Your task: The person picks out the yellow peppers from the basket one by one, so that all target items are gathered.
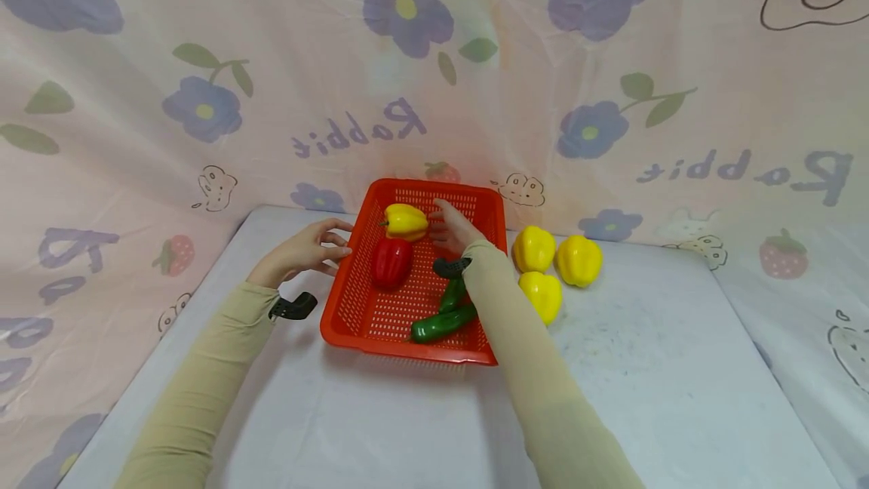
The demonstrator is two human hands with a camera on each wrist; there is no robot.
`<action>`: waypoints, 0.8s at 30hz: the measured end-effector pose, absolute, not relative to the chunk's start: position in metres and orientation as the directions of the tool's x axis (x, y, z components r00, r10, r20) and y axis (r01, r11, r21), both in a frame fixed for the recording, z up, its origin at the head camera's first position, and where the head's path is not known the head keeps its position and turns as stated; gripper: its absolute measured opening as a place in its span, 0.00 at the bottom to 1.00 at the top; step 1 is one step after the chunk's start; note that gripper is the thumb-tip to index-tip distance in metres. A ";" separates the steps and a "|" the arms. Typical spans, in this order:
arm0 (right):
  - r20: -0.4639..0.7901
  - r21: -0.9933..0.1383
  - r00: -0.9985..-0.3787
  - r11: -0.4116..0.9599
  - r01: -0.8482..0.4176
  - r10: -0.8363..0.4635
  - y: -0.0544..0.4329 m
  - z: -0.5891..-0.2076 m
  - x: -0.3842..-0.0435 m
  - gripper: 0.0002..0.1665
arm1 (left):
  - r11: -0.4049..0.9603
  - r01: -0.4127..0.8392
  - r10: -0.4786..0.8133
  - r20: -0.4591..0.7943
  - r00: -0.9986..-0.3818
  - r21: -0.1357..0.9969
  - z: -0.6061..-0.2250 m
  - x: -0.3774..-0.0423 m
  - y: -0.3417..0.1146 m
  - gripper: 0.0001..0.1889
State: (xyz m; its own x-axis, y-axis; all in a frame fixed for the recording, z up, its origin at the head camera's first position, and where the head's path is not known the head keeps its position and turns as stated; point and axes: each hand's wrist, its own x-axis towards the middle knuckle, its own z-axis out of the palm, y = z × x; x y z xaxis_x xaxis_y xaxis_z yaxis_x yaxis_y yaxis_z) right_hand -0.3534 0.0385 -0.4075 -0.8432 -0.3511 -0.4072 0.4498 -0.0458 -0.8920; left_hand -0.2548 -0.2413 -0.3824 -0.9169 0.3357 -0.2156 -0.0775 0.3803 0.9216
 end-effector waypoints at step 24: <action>-0.499 -0.866 -0.784 0.243 0.437 -0.369 0.034 -0.411 -0.355 0.31 | 0.366 -0.080 0.348 -0.217 -0.912 0.927 -0.383 -0.256 -0.243 0.26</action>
